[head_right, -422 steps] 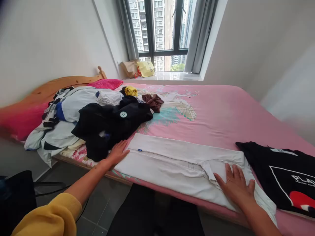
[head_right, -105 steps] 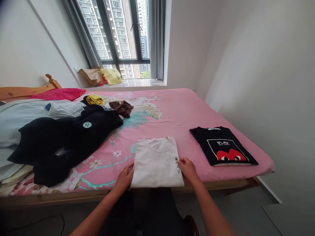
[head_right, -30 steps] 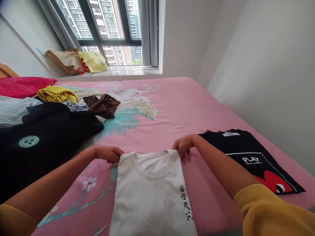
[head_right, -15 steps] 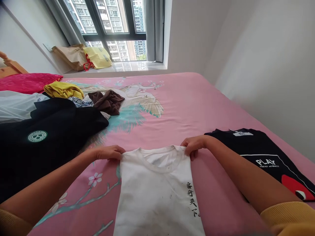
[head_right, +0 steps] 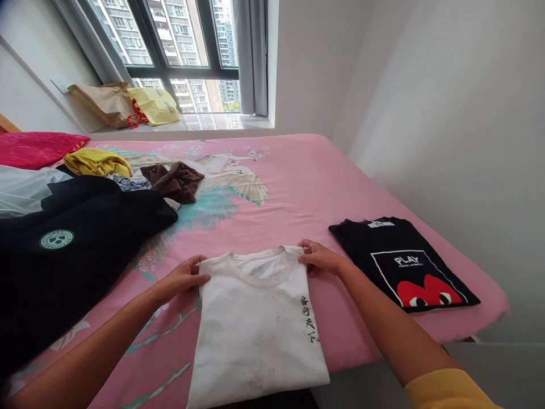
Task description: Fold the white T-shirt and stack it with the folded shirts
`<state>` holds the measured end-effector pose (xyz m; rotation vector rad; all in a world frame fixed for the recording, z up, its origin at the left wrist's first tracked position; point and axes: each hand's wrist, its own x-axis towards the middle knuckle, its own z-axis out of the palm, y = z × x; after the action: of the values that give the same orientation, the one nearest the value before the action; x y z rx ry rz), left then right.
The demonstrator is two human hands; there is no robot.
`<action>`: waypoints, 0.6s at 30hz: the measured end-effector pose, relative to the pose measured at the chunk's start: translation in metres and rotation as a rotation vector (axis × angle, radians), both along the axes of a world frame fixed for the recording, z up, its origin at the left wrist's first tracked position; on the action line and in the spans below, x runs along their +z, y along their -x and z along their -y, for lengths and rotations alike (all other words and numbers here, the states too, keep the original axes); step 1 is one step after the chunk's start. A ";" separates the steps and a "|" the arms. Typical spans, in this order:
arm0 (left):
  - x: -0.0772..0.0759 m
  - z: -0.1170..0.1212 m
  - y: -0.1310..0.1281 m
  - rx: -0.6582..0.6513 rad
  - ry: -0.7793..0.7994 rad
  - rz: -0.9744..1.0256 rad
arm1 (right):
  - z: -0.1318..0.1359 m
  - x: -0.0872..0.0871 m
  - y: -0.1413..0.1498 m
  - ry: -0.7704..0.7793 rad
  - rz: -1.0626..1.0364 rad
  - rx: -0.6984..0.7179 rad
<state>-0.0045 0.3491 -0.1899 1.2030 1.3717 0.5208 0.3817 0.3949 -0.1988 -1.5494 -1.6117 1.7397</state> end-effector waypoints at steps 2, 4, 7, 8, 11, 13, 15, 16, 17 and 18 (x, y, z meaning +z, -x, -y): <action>0.001 0.003 -0.001 0.037 -0.058 -0.058 | -0.001 0.001 0.001 -0.077 0.080 -0.068; 0.000 0.008 -0.003 0.126 -0.179 -0.238 | -0.001 0.001 0.000 -0.136 0.209 -0.194; -0.001 0.027 -0.012 0.274 -0.532 -0.511 | 0.011 -0.004 0.002 -0.168 0.357 -0.327; -0.002 0.037 -0.019 0.257 -0.670 -0.550 | 0.018 -0.006 0.004 -0.157 0.382 -0.315; -0.012 0.071 -0.041 -0.053 -0.922 -0.654 | 0.046 -0.017 0.009 -0.120 0.382 -0.219; -0.024 0.094 -0.051 -0.209 -0.876 -0.808 | 0.065 -0.022 0.009 -0.131 0.383 -0.247; -0.036 0.113 -0.053 -0.184 -0.736 -0.972 | 0.081 -0.021 0.006 -0.155 0.399 -0.312; -0.040 0.121 -0.052 -0.132 -0.660 -1.035 | 0.087 -0.018 0.004 -0.179 0.418 -0.339; -0.042 0.126 -0.051 -0.087 -0.604 -1.080 | 0.094 -0.013 0.004 -0.225 0.446 -0.363; -0.041 0.129 -0.051 -0.062 -0.582 -1.105 | 0.099 -0.008 0.006 -0.300 0.477 -0.386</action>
<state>0.0468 0.2199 -0.2306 2.1793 2.1586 0.1765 0.3758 0.2957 -0.2064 -2.0459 -1.5384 0.9278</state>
